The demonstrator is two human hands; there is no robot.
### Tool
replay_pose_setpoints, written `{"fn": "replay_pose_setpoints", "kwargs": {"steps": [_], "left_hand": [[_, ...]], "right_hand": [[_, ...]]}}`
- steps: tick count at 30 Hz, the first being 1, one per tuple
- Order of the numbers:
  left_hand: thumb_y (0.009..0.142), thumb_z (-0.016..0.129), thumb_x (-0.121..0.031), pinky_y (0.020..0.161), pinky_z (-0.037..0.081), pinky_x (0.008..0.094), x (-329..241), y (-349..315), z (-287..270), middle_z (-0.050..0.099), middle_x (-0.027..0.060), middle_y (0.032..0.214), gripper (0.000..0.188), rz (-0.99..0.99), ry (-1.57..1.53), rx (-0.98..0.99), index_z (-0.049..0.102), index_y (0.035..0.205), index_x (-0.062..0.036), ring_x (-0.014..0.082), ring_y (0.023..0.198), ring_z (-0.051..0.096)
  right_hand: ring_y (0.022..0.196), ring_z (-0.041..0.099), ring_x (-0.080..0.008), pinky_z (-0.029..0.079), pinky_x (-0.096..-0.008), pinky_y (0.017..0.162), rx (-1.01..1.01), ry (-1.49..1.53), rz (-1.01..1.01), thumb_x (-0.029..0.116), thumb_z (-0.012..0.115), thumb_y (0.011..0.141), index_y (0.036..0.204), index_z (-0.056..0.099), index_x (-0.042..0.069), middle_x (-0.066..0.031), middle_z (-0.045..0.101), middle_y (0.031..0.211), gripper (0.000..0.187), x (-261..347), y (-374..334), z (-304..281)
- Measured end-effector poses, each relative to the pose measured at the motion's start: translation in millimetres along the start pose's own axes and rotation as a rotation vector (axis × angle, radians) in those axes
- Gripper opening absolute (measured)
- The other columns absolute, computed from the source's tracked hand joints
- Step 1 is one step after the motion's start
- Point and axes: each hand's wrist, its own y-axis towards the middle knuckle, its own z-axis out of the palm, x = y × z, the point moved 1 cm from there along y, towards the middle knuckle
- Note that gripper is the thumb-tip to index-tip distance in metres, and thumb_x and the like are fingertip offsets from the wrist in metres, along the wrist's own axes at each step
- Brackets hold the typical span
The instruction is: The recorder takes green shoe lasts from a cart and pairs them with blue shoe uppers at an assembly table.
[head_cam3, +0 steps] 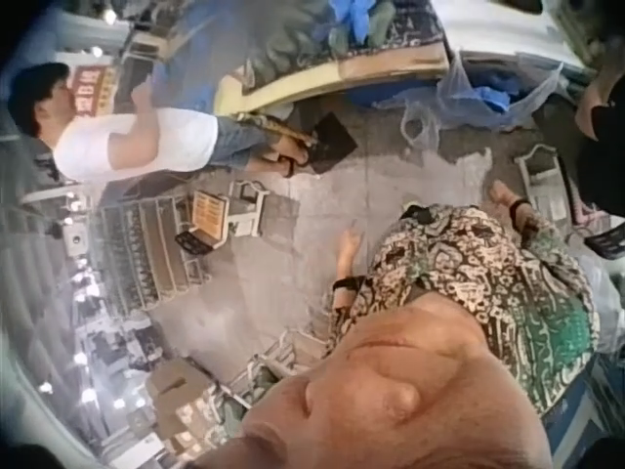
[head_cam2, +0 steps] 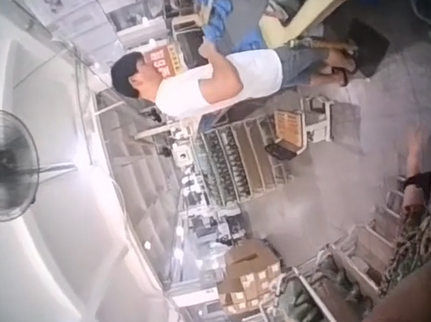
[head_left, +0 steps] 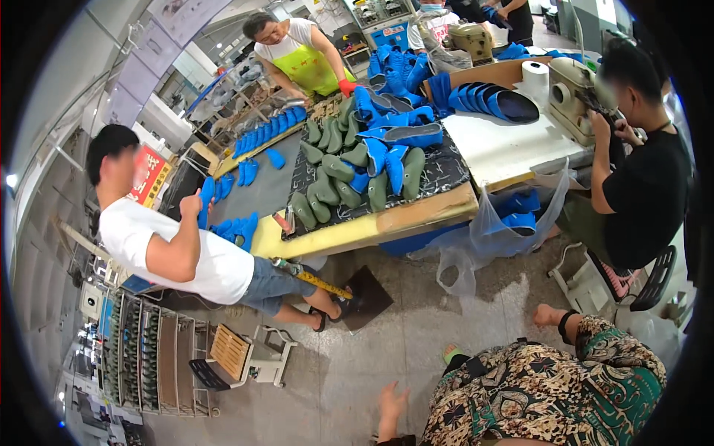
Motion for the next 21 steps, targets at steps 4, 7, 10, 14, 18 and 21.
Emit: {"fn": "replay_pose_setpoints", "kwargs": {"steps": [4, 7, 10, 14, 18, 21], "left_hand": [[0.077, 0.065, -0.031, 0.093, 0.039, 0.0453, -14.4, 89.6, -4.7, 0.052, 0.0301, 0.115, 0.054, 0.077, -0.047, -0.012, 0.054, 0.116, 0.0033, 0.0422, 0.110, 0.048], [0.075, 0.067, -0.027, 0.091, 0.040, 0.0433, -75.3, 175.6, -47.0, 0.052, 0.0264, 0.116, 0.051, 0.146, -0.071, -0.062, 0.053, 0.116, 0.0022, 0.0395, 0.110, 0.048], [0.074, 0.069, -0.024, 0.090, 0.041, 0.0423, -117.6, 234.2, -60.5, 0.054, 0.0206, 0.111, 0.048, 0.283, -0.136, -0.133, 0.055, 0.114, -0.0021, 0.0364, 0.105, 0.051], [0.075, 0.068, -0.025, 0.091, 0.040, 0.0418, -166.2, 298.0, -92.2, 0.053, 0.0191, 0.113, 0.047, 0.272, -0.119, -0.190, 0.055, 0.114, -0.0023, 0.0357, 0.106, 0.050], [0.073, 0.070, -0.025, 0.093, 0.039, 0.0410, -171.0, 329.2, -112.7, 0.048, 0.0220, 0.116, 0.056, 0.184, -0.069, -0.269, 0.050, 0.118, 0.0017, 0.0365, 0.110, 0.046], [0.072, 0.070, -0.024, 0.094, 0.038, 0.0424, -177.7, 365.9, -132.1, 0.046, 0.0245, 0.117, 0.062, 0.117, -0.086, -0.380, 0.045, 0.120, 0.0054, 0.0388, 0.112, 0.044]], "right_hand": [[0.076, 0.060, -0.0357, 0.048, -0.0455, 0.071, -0.196, 0.012, 0.032, 0.017, 0.055, 0.078, 0.077, 0.065, -0.001, -0.0175, 0.065, 0.083, 0.021, 77.6, 16.9, -98.0], [0.082, 0.060, -0.0385, 0.048, -0.0459, 0.075, -0.272, 0.496, 0.123, 0.017, 0.053, 0.080, 0.095, 0.060, -0.005, -0.0199, 0.064, 0.087, 0.028, 142.2, 45.5, -181.7], [0.085, 0.060, -0.0384, 0.047, -0.0445, 0.077, -0.343, 0.538, 0.018, 0.019, 0.054, 0.082, 0.111, 0.051, -0.006, -0.0212, 0.063, 0.094, 0.039, 160.1, 71.2, -229.6], [0.084, 0.060, -0.0278, 0.047, -0.0364, 0.074, -0.468, 0.563, -0.243, 0.021, 0.055, 0.085, 0.125, 0.037, -0.005, -0.0191, 0.062, 0.097, 0.051, 196.4, 120.9, -336.6], [0.082, 0.058, -0.0212, 0.047, -0.0328, 0.069, -0.450, 0.878, -0.238, 0.026, 0.058, 0.086, 0.136, 0.018, -0.003, -0.0186, 0.061, 0.094, 0.070, 209.9, 161.3, -405.2], [0.083, 0.058, -0.0230, 0.047, -0.0342, 0.071, -0.404, 0.854, -0.241, 0.038, 0.058, 0.085, 0.138, 0.012, -0.004, -0.0213, 0.060, 0.095, 0.081, 213.1, 200.8, -457.7]]}}
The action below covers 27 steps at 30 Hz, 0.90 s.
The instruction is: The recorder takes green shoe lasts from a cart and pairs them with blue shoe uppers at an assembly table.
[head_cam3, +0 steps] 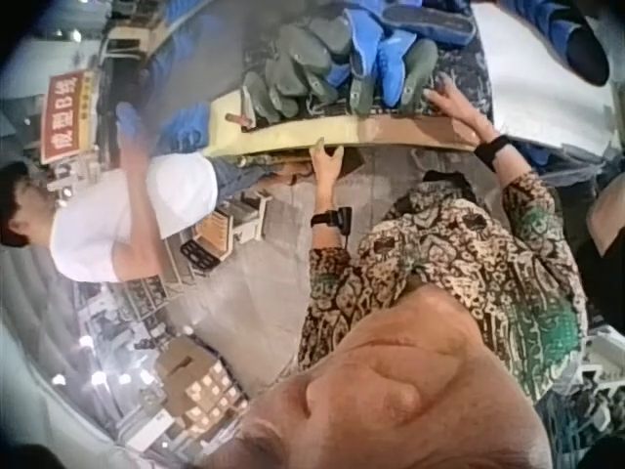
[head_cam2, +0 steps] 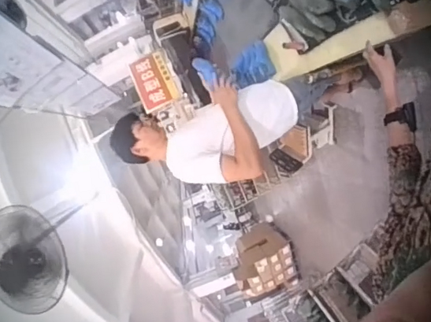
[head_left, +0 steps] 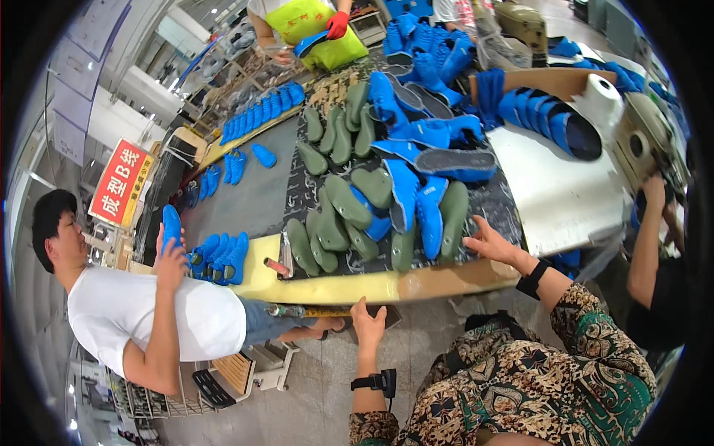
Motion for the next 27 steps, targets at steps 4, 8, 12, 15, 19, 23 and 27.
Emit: {"fn": "replay_pose_setpoints", "kwargs": {"steps": [4, 8, 12, 15, 19, 23, 27], "left_hand": [[0.069, 0.072, -0.024, 0.094, 0.036, 0.0462, -2.2, 33.3, -2.6, 0.044, 0.0248, 0.120, 0.068, -0.093, 0.037, -0.118, 0.042, 0.124, 0.0030, 0.0396, 0.114, 0.041], [0.066, 0.074, -0.028, 0.095, 0.031, 0.0511, 2.1, 69.7, -16.0, 0.032, 0.0256, 0.131, 0.078, -0.192, 0.210, -0.267, 0.037, 0.131, -0.0053, 0.0408, 0.118, 0.037], [0.064, 0.076, -0.034, 0.092, 0.029, 0.0543, 1.7, 133.0, -14.7, 0.024, 0.0258, 0.136, 0.083, -0.111, 0.412, -0.337, 0.035, 0.133, -0.0106, 0.0414, 0.122, 0.031], [0.061, 0.078, -0.037, 0.092, 0.029, 0.0548, 0.7, 156.6, 1.0, 0.025, 0.0267, 0.136, 0.087, -0.118, 0.390, -0.369, 0.036, 0.133, -0.0115, 0.0415, 0.123, 0.029], [0.059, 0.079, -0.040, 0.090, 0.030, 0.0540, 20.8, 162.2, 5.9, 0.036, 0.0231, 0.129, 0.087, -0.052, 0.354, -0.485, 0.040, 0.131, -0.0095, 0.0395, 0.119, 0.034], [0.059, 0.079, -0.035, 0.092, 0.031, 0.0491, 38.0, 171.9, -15.4, 0.040, 0.0197, 0.126, 0.084, -0.003, 0.465, -0.512, 0.042, 0.129, -0.0076, 0.0369, 0.116, 0.039], [0.058, 0.080, -0.030, 0.091, 0.031, 0.0486, 40.1, 195.3, -22.8, 0.041, 0.0181, 0.125, 0.086, -0.121, 0.496, -0.459, 0.040, 0.131, -0.0111, 0.0360, 0.114, 0.041]], "right_hand": [[0.068, 0.057, -0.0189, 0.047, -0.0300, 0.058, 0.012, -0.078, 0.037, 0.040, 0.060, 0.084, 0.141, 0.004, 0.001, -0.0165, 0.057, 0.084, 0.089, -24.3, 59.1, -2.9], [0.058, 0.057, -0.0209, 0.047, -0.0304, 0.053, 0.174, 0.003, 0.174, 0.046, 0.062, 0.081, 0.142, -0.005, 0.002, -0.0183, 0.059, 0.080, 0.101, 10.3, 56.3, 2.8], [0.061, 0.059, -0.0208, 0.047, -0.0292, 0.051, 0.160, 0.037, 0.218, 0.045, 0.061, 0.081, 0.144, -0.004, 0.011, -0.0191, 0.060, 0.083, 0.096, 10.5, 57.4, -6.6], [0.072, 0.061, -0.0260, 0.050, -0.0324, 0.058, 0.082, 0.026, 0.124, 0.047, 0.059, 0.082, 0.144, 0.000, 0.012, -0.0234, 0.060, 0.093, 0.092, 6.0, 55.8, -9.3], [0.099, 0.057, -0.0397, 0.043, -0.0384, 0.088, 0.108, -0.232, 0.163, 0.048, 0.055, 0.083, 0.144, 0.007, 0.010, -0.0316, 0.053, 0.113, 0.086, 20.5, 62.9, 7.2], [0.096, 0.057, -0.0442, 0.043, -0.0425, 0.086, 0.115, -0.286, 0.072, 0.045, 0.056, 0.082, 0.142, 0.011, 0.012, -0.0333, 0.056, 0.105, 0.082, 29.4, 88.5, 31.0], [0.091, 0.059, -0.0429, 0.046, -0.0425, 0.081, 0.180, -0.279, 0.174, 0.043, 0.056, 0.082, 0.142, 0.013, 0.013, -0.0317, 0.057, 0.103, 0.080, 49.5, 107.9, 42.6]]}}
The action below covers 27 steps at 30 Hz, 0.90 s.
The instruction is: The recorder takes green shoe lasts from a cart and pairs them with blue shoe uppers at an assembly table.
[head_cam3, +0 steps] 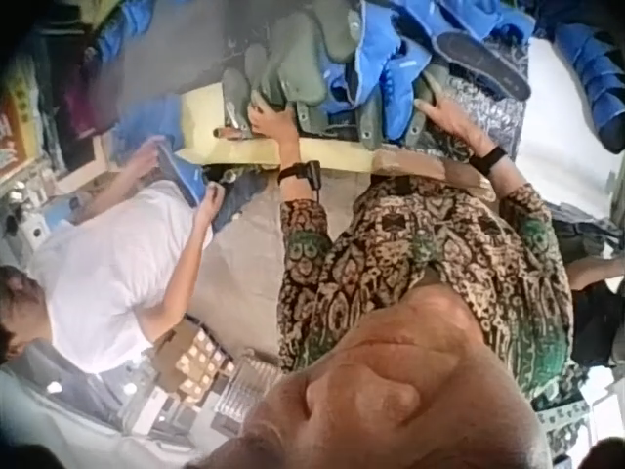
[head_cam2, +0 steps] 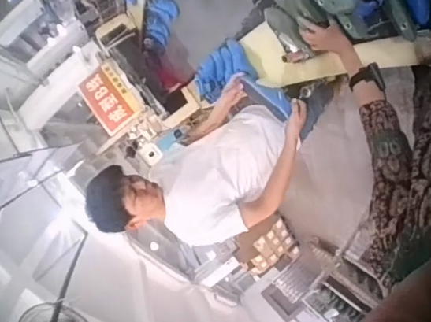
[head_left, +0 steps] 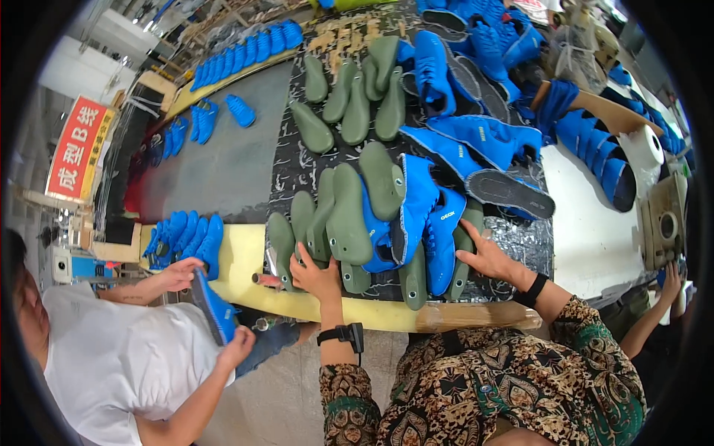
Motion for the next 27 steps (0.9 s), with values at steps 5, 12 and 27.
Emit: {"fn": "replay_pose_setpoints", "kwargs": {"steps": [5, 12, 27], "left_hand": [[0.068, 0.073, -0.022, 0.090, 0.028, 0.0491, 5.0, 6.2, -9.9, 0.038, 0.0215, 0.125, 0.074, 0.032, -0.060, 0.068, 0.040, 0.132, -0.0104, 0.0357, 0.119, 0.035], [0.080, 0.059, -0.020, 0.094, 0.023, 0.0537, 3.9, 6.6, -47.9, 0.040, 0.0150, 0.135, 0.051, 0.312, 0.078, -0.075, 0.046, 0.127, -0.0073, 0.0352, 0.127, 0.032], [0.087, 0.053, -0.028, 0.104, 0.016, 0.0563, 33.7, -3.4, -23.7, 0.032, 0.0152, 0.141, 0.064, 0.145, 0.143, 0.293, 0.026, 0.137, 0.0010, 0.0306, 0.135, 0.020]], "right_hand": [[0.084, 0.059, -0.0263, 0.050, -0.0335, 0.070, 0.046, 0.134, 0.024, 0.035, 0.050, 0.090, 0.143, 0.012, 0.012, -0.0246, 0.056, 0.107, 0.069, 20.8, 2.6, 5.0], [0.065, 0.054, -0.0159, 0.047, -0.0287, 0.060, -0.045, 0.223, -0.173, 0.024, 0.042, 0.095, 0.143, 0.013, 0.008, -0.0124, 0.056, 0.086, 0.059, -40.9, -32.2, 7.8], [0.048, 0.058, -0.0163, 0.045, -0.0245, 0.040, -0.181, 0.621, 0.091, 0.027, 0.037, 0.095, 0.106, 0.049, -0.003, -0.0125, 0.058, 0.068, 0.034, -94.9, -40.4, 9.9]]}}
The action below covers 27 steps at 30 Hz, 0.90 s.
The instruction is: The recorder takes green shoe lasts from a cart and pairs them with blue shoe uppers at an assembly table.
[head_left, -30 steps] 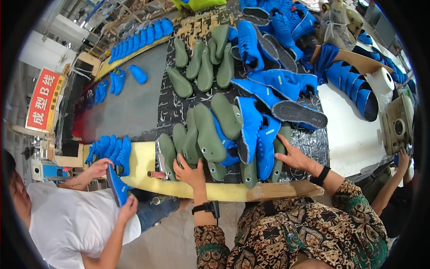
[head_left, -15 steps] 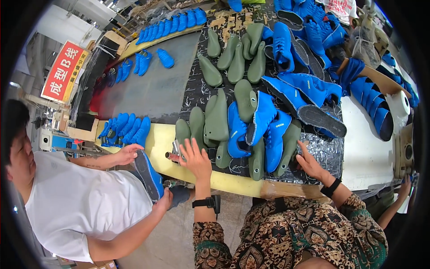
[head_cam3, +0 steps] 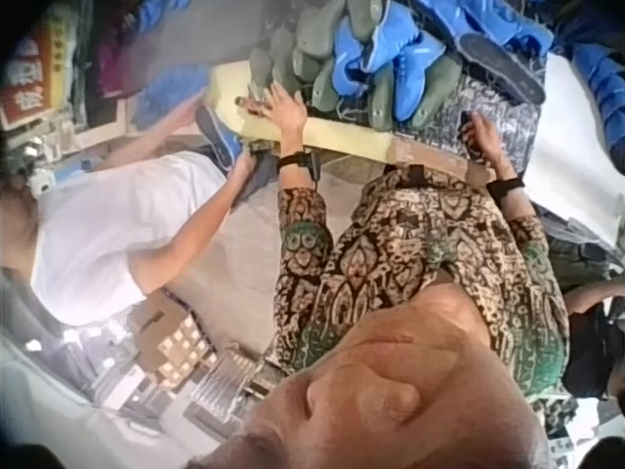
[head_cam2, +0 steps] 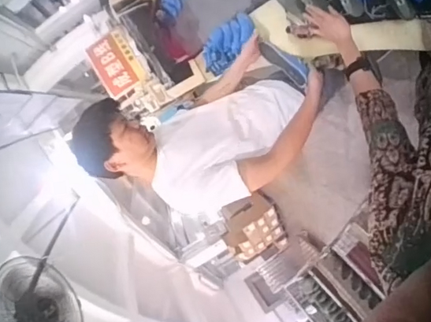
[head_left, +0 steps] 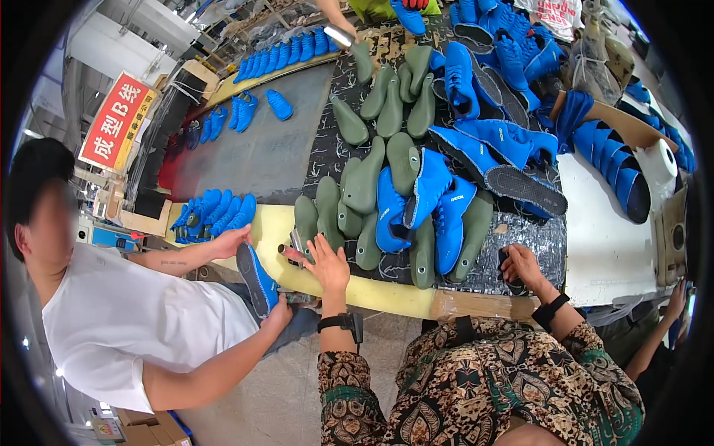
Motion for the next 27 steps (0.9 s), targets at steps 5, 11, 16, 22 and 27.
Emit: {"fn": "replay_pose_setpoints", "kwargs": {"steps": [5, 11, 16, 22, 27], "left_hand": [[0.086, 0.054, -0.029, 0.102, 0.017, 0.0581, -15.3, 0.3, -8.0, 0.028, 0.0151, 0.143, 0.063, -0.006, 0.002, -0.013, 0.028, 0.137, -0.0008, 0.0320, 0.135, 0.019], [0.088, 0.050, -0.030, 0.099, 0.020, 0.0578, -58.8, 21.4, -17.9, 0.033, 0.0117, 0.141, 0.050, 0.169, 0.002, -0.002, 0.044, 0.127, -0.0001, 0.0331, 0.133, 0.024], [0.088, 0.048, -0.023, 0.098, 0.024, 0.0581, -62.0, 42.7, -19.0, 0.039, 0.0087, 0.138, 0.041, 0.136, -0.152, 0.007, 0.049, 0.123, -0.0034, 0.0306, 0.130, 0.031], [0.075, 0.053, -0.009, 0.097, 0.026, 0.0573, -57.6, 90.4, -36.5, 0.044, 0.0073, 0.135, 0.047, 0.232, -0.064, 0.115, 0.052, 0.122, -0.0065, 0.0306, 0.129, 0.033], [0.081, 0.048, -0.003, 0.097, 0.029, 0.0492, -68.7, 32.4, -28.3, 0.045, 0.0163, 0.132, 0.042, 0.369, -0.213, -0.244, 0.048, 0.123, -0.0018, 0.0326, 0.125, 0.037]], "right_hand": [[0.046, 0.058, -0.0169, 0.044, -0.0245, 0.038, -0.020, -0.071, -0.084, 0.025, 0.039, 0.095, 0.096, 0.051, -0.003, -0.0132, 0.058, 0.067, 0.030, -2.6, -2.8, -0.8], [0.046, 0.058, -0.0174, 0.044, -0.0245, 0.038, -0.017, -0.032, -0.054, 0.025, 0.040, 0.095, 0.094, 0.051, -0.003, -0.0131, 0.058, 0.066, 0.030, 6.9, 1.7, 0.6], [0.046, 0.058, -0.0168, 0.044, -0.0259, 0.038, -0.009, -0.066, -0.060, 0.024, 0.041, 0.095, 0.095, 0.051, -0.003, -0.0117, 0.058, 0.066, 0.029, -8.4, -0.6, 4.6], [0.047, 0.058, -0.0164, 0.045, -0.0248, 0.041, 0.046, -0.039, -0.046, 0.024, 0.039, 0.095, 0.097, 0.052, -0.003, -0.0117, 0.058, 0.068, 0.030, 7.2, 7.8, 11.1], [0.045, 0.056, -0.0145, 0.043, -0.0241, 0.039, -0.016, -0.063, -0.074, 0.022, 0.043, 0.094, 0.092, 0.052, -0.002, -0.0098, 0.058, 0.067, 0.026, 3.0, 3.7, 3.6]]}}
